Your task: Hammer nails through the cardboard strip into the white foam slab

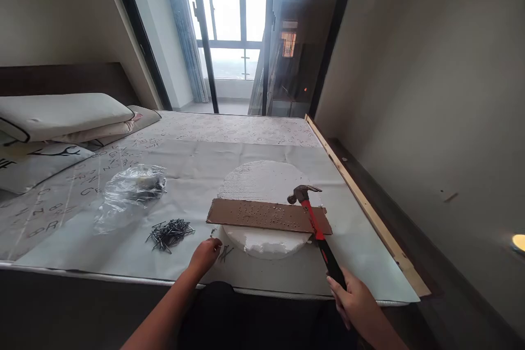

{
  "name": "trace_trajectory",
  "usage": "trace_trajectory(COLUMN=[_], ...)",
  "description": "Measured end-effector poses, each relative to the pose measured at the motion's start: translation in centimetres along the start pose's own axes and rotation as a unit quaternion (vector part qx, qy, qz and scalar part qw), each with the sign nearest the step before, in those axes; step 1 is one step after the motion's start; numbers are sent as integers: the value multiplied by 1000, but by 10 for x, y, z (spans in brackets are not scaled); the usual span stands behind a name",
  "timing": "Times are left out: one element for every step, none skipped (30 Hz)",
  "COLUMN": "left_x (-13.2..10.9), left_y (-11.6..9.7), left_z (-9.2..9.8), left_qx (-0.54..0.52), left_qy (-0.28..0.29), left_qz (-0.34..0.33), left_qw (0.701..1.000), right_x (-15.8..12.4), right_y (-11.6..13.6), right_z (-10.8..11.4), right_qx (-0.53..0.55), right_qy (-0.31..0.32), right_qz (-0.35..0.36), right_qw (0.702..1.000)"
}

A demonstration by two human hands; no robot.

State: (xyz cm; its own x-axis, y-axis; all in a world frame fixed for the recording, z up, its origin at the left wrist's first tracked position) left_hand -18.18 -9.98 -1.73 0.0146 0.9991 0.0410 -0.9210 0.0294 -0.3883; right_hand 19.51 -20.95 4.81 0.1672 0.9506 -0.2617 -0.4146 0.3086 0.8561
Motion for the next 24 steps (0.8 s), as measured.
trace_trajectory(left_x=[1, 2, 4, 6, 7, 8, 8, 8, 8, 7, 7, 6, 6, 6, 7, 9, 10, 12, 13, 13, 12, 11, 8, 6], left_y=[0, 0, -1, -3, -4, -6, -7, -8, -8, -9, -9, -9, -9, -9, -8, -7, -6, -5, -5, -5, -7, -10, -15, -23], left_z=[-5, -8, -10, -11, -11, -11, -10, -10, -10, -11, -12, -13, -15, -16, -17, -17, -16, -13, -9, -3, 4, 11, 19, 25], left_qx=[21, 40, 55, 68, 78, 85, 88, 89, 87, 84, 81, 78, 76, 75, 74, 72, 71, 71, 70, 64, 50, 23, -17, -72], left_qy=[21, 33, 39, 43, 43, 42, 42, 44, 48, 55, 64, 73, 80, 84, 85, 84, 81, 75, 63, 44, 22, 4, -7, -4], left_qz=[18, 34, 46, 55, 61, 66, 70, 73, 76, 80, 84, 92, 102, 113, 122, 130, 134, 135, 133, 131, 127, 124, 121, 118], left_qw=[999, 998, 997, 995, 994, 993, 993, 992, 992, 992, 991, 990, 989, 987, 986, 985, 985, 985, 987, 988, 990, 992, 992, 990], right_x=[-2, -4, -6, -8, -10, -11, -12, -13, -14, -14, -14, -14, -14, -14, -13, -13, -13, -13, -13, -13, -14, -14, -13, -13], right_y=[0, 0, 0, 0, 0, 0, -1, -2, -3, -4, -4, -5, -5, -4, -3, -2, -1, 0, 1, 1, 2, 2, 2, 2], right_z=[0, 0, 0, 0, 1, 1, 1, 1, 1, 1, 1, 2, 2, 2, 2, 2, 3, 4, 5, 6, 8, 10, 12, 14], right_qx=[7, 12, 16, 18, 19, 19, 19, 22, 27, 31, 33, 32, 27, 22, 17, 15, 16, 20, 24, 28, 33, 37, 41, 46], right_qy=[5, 9, 14, 16, 18, 21, 22, 22, 21, 18, 14, 9, 7, 8, 11, 15, 21, 27, 30, 31, 32, 32, 31, 30], right_qz=[-2, -4, -5, -5, -6, -6, -6, -8, -9, -11, -10, -10, -9, -8, -6, -4, -2, -1, -4, -9, -16, -23, -27, -28], right_qw=[1000, 1000, 1000, 1000, 1000, 1000, 1000, 999, 999, 999, 999, 999, 1000, 1000, 1000, 1000, 1000, 999, 999, 999, 999, 999, 998, 998])
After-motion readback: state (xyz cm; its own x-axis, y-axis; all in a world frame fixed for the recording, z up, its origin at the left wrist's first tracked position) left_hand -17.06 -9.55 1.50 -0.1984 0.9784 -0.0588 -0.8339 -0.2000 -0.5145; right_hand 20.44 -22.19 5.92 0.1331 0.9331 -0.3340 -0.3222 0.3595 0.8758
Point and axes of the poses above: each hand's wrist, its own x-axis towards the middle knuckle, its own z-axis out of the back of the hand, y = z × x, the point moved 2 cm from there along x, towards the middle knuckle, and after that the axes turned 9 degrees about -y, right-handed, at the moved point
